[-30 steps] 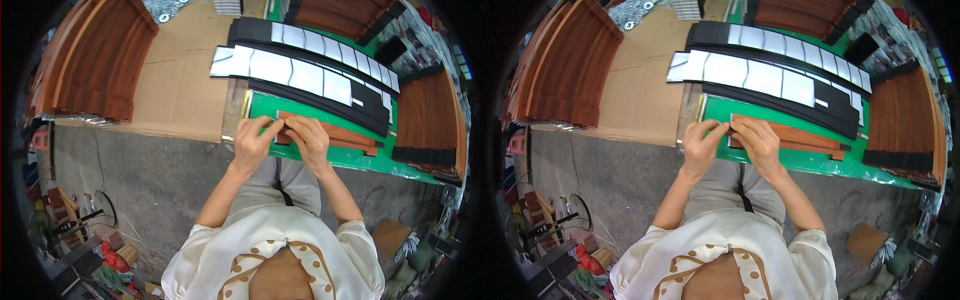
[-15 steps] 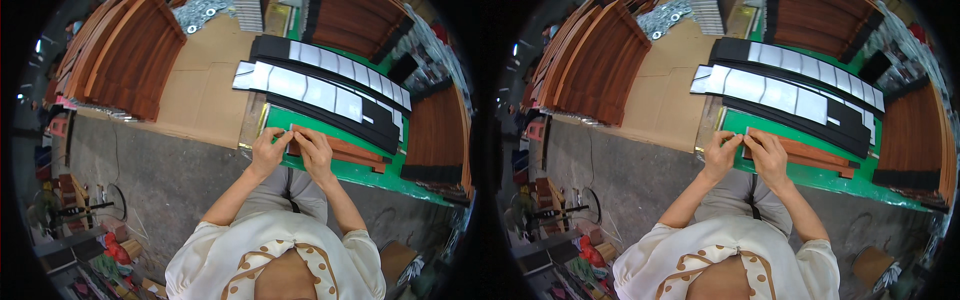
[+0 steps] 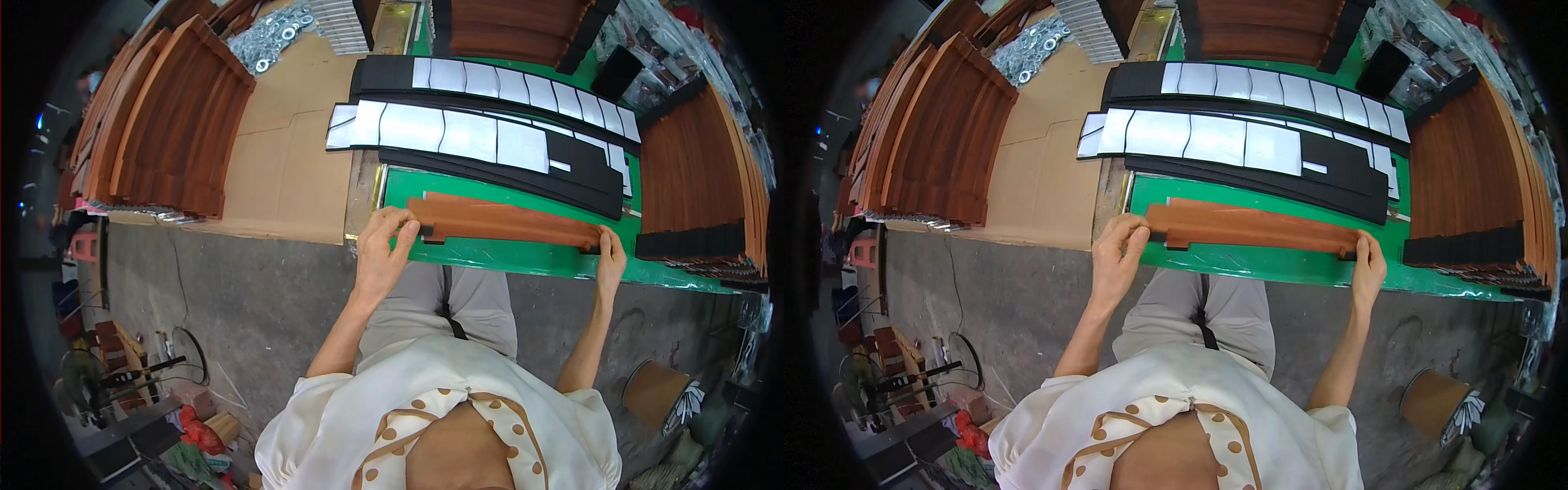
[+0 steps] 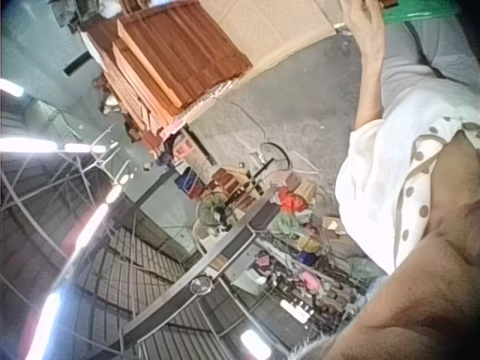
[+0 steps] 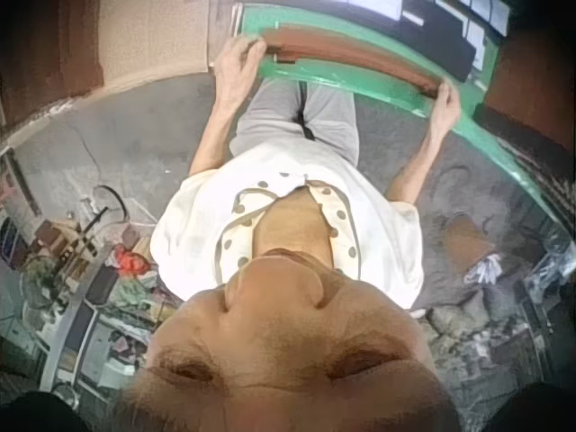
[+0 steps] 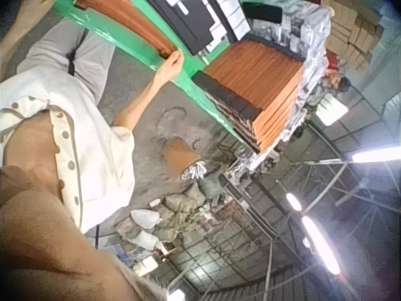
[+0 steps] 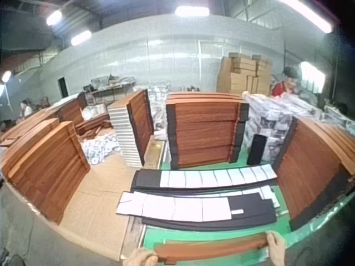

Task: Attaching black protective caps to the ends of wooden furniture panels.

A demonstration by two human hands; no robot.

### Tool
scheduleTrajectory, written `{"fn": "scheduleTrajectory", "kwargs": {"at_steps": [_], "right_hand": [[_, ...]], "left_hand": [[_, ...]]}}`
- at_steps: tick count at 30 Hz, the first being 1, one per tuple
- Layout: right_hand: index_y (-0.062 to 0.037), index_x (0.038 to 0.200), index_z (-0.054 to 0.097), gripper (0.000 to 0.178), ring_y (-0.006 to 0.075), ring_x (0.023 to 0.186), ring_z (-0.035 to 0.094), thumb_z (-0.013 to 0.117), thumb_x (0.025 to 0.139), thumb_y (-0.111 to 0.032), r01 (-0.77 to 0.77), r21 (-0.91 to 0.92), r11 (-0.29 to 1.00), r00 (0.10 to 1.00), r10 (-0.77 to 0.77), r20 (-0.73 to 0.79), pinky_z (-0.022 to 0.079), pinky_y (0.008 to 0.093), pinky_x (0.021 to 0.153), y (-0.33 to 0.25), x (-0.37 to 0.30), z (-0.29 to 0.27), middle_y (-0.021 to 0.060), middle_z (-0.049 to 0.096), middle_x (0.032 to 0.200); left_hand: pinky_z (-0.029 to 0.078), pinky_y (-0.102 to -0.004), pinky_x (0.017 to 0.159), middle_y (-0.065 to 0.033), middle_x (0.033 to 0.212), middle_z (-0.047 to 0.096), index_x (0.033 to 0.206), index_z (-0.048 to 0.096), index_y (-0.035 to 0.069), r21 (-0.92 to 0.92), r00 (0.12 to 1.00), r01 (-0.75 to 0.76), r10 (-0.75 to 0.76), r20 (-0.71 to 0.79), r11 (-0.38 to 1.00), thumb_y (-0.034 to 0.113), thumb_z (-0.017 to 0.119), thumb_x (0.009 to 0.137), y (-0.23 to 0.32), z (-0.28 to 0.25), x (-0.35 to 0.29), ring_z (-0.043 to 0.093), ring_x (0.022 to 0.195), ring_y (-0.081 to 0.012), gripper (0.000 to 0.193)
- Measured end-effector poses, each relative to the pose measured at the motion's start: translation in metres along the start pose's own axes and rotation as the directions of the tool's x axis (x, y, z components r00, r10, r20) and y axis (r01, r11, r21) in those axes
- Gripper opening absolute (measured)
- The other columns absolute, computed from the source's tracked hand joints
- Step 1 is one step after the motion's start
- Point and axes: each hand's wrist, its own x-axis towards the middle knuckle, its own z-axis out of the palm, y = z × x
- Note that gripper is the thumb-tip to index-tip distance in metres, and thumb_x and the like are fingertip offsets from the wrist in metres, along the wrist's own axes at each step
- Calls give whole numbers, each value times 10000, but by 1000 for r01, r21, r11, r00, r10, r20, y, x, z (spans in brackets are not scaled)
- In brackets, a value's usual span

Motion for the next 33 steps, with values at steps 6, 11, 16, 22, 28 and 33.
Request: {"fn": "scheduleTrajectory", "kwargs": {"at_steps": [6,11,16,22,28,33], "right_hand": [[44,1113,592,249,183,1044,564,532,914,-92,229,304,925,968,-183,-172,415,279,914,0,-8,34,111,607,1156],[42,1107,596,235,185,1026,577,524,906,-59,288,117,951,957,-280,-82,437,293,898,26,-1,17,122,619,1138],[10,1173,571,291,224,1032,582,516,923,-128,253,-36,967,958,-256,-127,435,308,899,25,-6,22,131,613,1153],[-41,1284,490,382,223,1150,505,495,941,-208,46,-49,998,969,-57,-242,382,313,960,36,-1,24,135,508,1303],[-49,1265,515,361,156,1131,471,505,941,-208,-92,458,884,983,153,-98,354,290,949,25,-8,18,54,524,1257],[-13,1270,493,352,186,1174,468,483,948,-154,37,376,926,994,4,-110,345,309,985,36,-2,27,104,505,1293]], "left_hand": [[470,-335,749,-119,931,619,919,638,7,97,988,-56,69,-135,994,31,674,770,-19,11,-9,608,849,-258,156],[462,-357,845,-139,1000,617,956,625,31,51,956,-292,290,48,955,76,681,759,-14,37,-17,587,989,-294,210],[452,-400,869,-193,1105,584,1174,536,18,304,934,-36,140,-328,952,118,614,832,-22,25,-12,568,1035,-342,365],[431,-391,923,-287,1219,502,1248,434,-76,-175,982,190,-189,23,966,160,568,866,-10,41,-21,517,1129,-381,469],[373,-420,989,-299,1292,436,1260,451,-39,58,999,-11,14,-53,998,145,589,853,-20,50,-20,434,1209,-412,468],[369,-418,999,-256,1275,473,1241,485,-19,270,980,-116,155,-128,956,69,615,793,-44,-20,2,456,1192,-395,474]]}}
